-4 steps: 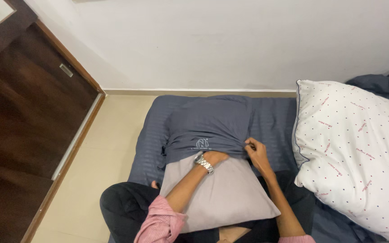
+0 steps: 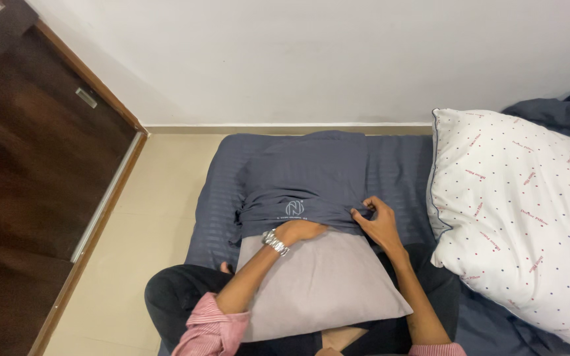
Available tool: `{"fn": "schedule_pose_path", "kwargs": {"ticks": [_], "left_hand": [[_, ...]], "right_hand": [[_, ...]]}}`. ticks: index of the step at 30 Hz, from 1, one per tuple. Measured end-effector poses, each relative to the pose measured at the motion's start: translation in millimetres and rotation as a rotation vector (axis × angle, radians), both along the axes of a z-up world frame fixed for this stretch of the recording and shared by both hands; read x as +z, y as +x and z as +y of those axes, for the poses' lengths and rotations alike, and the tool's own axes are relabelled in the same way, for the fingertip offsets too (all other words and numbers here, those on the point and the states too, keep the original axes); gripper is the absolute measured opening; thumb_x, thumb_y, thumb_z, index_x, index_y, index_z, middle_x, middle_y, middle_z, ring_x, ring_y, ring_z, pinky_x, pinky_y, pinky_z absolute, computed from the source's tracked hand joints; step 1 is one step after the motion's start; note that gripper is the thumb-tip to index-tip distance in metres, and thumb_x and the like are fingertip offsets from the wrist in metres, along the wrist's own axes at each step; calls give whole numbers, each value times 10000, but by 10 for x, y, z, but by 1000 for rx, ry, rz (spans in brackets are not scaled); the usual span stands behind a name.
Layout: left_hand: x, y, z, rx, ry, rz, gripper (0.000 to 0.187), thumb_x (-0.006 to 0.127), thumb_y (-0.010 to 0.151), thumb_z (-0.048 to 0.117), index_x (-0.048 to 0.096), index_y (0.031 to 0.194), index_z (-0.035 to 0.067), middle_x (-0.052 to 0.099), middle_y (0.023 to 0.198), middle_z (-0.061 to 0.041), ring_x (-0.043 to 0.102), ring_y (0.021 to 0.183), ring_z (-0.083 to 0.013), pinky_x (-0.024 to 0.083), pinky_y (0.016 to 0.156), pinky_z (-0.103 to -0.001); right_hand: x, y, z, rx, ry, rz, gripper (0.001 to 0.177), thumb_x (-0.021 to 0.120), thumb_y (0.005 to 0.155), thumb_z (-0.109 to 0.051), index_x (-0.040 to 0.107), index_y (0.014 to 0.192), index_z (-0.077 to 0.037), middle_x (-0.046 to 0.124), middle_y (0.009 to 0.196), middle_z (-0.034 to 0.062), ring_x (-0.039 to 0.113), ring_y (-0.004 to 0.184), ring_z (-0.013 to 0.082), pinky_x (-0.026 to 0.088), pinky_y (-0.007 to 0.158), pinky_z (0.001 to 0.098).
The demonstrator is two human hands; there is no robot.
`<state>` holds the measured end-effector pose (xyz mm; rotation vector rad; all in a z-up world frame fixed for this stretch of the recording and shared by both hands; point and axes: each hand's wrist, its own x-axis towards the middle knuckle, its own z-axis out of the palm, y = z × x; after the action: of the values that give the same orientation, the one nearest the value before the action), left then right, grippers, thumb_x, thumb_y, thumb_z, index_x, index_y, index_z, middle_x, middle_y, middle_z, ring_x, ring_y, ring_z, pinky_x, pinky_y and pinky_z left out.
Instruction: The person sits on a bed and puts a dark gray pillowcase onto a pillow, smoothing the fabric and adjusting the corners. The person then repeats the process with a second pillow and a white patterned pillowcase.
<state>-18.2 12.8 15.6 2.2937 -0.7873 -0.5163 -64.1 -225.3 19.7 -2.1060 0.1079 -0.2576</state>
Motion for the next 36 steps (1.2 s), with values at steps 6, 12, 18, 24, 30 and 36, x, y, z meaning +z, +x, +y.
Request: {"fn": "schedule_pose_path", "kwargs": {"ticks": [6,12,18,24,30,36], "left_hand": [[685,-63,1040,162,-42,62,503,679,936,410,664,1232,5,725,1127,-176,679,1036,-272,521,925,-367],[667,64,1572,157,-368,324,573,817,834,303,644,1281,-11,696,1267,-130,634,1202,-244,495,1021,-369],[563,123,2023,413,-441,155,493,872,760,151,724,1199,-19,736,1180,-217,689,1117,-326,546,979,-408],[218,119,1896,441,-428,-332,587,766,665,-88,647,1234,-1,696,1176,-193,677,1098,-347,517,918,-353],[-3,234,1780,591,-613,-399,275,672,718,-135,679,977,-43,717,921,-137,707,874,-219,524,766,-312],[-100,175,1770,549,-696,-98,145,734,713,-80,608,682,-15,590,609,-21,508,597,-54,390,546,-267]], "right_hand": [[950,-156,524,69,-1,-231,159,770,817,-132,717,939,-44,609,933,63,584,763,161,518,649,314],[1189,-268,1347,874,-179,-53,299,598,995,-225,727,1135,5,721,1144,181,677,1073,287,521,967,395],[491,126,2108,848,-572,-197,394,515,1022,-253,671,1200,62,651,1267,226,555,1265,359,394,1103,467],[-28,322,2624,694,-683,-176,400,512,1022,-260,658,1216,58,638,1284,226,545,1273,359,389,1106,463],[13,476,2497,572,-661,-182,407,509,1021,-267,646,1231,55,624,1300,225,536,1282,360,385,1109,459],[56,704,2425,551,-628,-95,416,506,1021,-274,633,1247,51,611,1317,224,527,1291,361,380,1112,455]]}}
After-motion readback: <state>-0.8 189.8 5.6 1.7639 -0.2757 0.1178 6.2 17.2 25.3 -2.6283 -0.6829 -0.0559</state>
